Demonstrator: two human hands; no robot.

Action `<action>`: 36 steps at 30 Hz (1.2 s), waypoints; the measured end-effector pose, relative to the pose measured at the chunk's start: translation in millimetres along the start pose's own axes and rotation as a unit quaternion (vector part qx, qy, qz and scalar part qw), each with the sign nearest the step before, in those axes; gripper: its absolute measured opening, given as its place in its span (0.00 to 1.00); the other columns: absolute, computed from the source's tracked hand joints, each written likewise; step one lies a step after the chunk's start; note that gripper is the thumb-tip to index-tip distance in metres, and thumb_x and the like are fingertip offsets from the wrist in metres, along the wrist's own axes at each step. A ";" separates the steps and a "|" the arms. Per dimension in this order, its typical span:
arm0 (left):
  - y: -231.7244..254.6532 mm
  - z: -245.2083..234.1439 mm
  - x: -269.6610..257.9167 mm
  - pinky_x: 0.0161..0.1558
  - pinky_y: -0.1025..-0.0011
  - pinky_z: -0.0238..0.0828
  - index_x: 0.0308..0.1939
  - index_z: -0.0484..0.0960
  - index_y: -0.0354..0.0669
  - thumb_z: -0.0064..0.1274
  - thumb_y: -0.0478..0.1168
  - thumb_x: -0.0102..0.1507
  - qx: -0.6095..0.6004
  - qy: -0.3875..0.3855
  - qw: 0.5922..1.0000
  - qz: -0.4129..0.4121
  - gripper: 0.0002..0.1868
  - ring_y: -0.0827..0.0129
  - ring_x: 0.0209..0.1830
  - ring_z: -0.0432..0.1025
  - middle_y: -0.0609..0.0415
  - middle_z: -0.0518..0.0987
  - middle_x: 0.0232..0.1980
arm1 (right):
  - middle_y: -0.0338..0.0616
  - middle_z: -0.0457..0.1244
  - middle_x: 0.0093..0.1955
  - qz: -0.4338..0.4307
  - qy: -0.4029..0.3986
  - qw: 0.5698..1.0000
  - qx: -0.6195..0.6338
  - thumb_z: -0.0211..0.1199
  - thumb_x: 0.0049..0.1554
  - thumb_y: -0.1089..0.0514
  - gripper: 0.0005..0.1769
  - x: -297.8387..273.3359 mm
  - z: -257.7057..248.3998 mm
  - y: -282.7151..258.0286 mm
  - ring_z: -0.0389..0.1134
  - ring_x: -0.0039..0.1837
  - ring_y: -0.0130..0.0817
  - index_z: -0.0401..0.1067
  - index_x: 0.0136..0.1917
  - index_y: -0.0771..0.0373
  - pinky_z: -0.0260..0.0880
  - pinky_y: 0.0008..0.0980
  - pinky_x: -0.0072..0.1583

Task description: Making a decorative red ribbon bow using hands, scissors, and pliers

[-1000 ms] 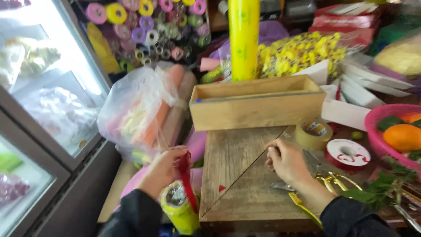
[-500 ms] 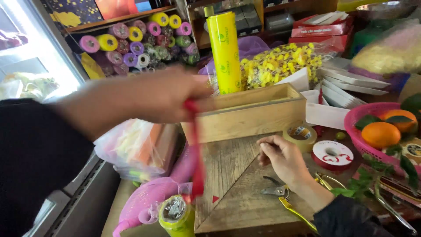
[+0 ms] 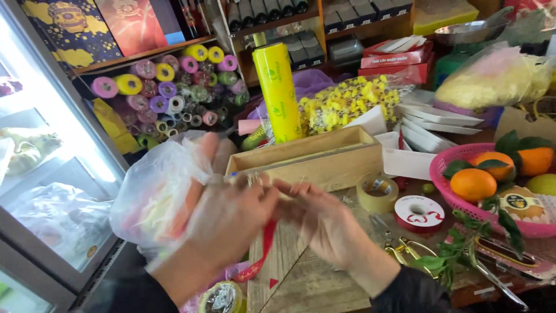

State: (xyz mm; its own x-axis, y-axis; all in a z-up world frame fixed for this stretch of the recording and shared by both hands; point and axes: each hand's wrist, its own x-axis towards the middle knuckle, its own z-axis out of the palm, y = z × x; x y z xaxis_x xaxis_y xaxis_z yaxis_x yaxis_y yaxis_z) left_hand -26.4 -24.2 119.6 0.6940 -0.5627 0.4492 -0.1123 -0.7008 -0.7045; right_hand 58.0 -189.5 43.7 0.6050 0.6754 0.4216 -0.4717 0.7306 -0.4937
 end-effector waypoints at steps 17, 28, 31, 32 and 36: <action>81.8 96.7 -5.3 0.49 0.75 0.67 0.41 0.89 0.53 0.65 0.48 0.60 -0.673 0.012 0.581 -0.458 0.09 0.77 0.42 0.73 0.66 0.86 0.40 | 0.68 0.67 0.70 -0.069 0.081 0.976 -0.189 0.53 0.63 0.67 0.08 -6.8 -53.7 -40.7 0.69 0.69 0.55 0.73 0.46 0.66 0.69 0.51 0.72; 90.5 157.6 -45.9 0.30 0.80 0.66 0.39 0.90 0.38 0.66 0.36 0.63 -0.817 -0.023 0.429 -0.384 0.04 0.79 0.25 0.71 0.56 0.83 0.27 | 0.68 0.69 0.69 -0.052 0.185 0.950 -0.248 0.48 0.64 0.67 0.09 -11.3 -74.5 -39.2 0.71 0.69 0.59 0.71 0.47 0.66 0.72 0.54 0.69; 87.2 153.3 -48.2 0.31 0.80 0.68 0.38 0.91 0.38 0.67 0.34 0.62 -0.810 -0.029 0.430 -0.399 0.03 0.79 0.27 0.72 0.58 0.84 0.29 | 0.71 0.68 0.68 -0.050 0.182 0.950 -0.248 0.50 0.65 0.65 0.09 -12.0 -75.3 -35.9 0.71 0.69 0.61 0.71 0.46 0.66 0.71 0.56 0.69; 86.5 151.0 -48.4 0.32 0.78 0.70 0.45 0.90 0.43 0.69 0.36 0.60 -0.788 -0.047 0.458 -0.409 0.10 0.79 0.26 0.73 0.59 0.85 0.28 | 0.73 0.69 0.67 -0.040 0.169 0.953 -0.250 0.50 0.64 0.66 0.09 -12.8 -75.5 -33.5 0.70 0.69 0.63 0.71 0.46 0.67 0.71 0.58 0.69; 81.4 139.3 -47.8 0.36 0.77 0.71 0.59 0.88 0.49 0.68 0.39 0.59 -0.752 -0.087 0.509 -0.410 0.23 0.81 0.26 0.73 0.61 0.86 0.28 | 0.74 0.69 0.65 -0.029 0.097 0.954 -0.281 0.54 0.63 0.64 0.07 -14.4 -72.4 -26.6 0.71 0.67 0.66 0.73 0.47 0.67 0.71 0.57 0.68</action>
State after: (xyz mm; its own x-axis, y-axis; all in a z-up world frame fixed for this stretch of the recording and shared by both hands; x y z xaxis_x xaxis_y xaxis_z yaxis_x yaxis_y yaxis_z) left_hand 30.4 6.8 -35.8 0.9838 0.1451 0.1056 -0.0606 -0.2853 0.9565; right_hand 108.3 -225.9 -4.3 0.7529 0.5640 0.3392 -0.0475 0.5606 -0.8267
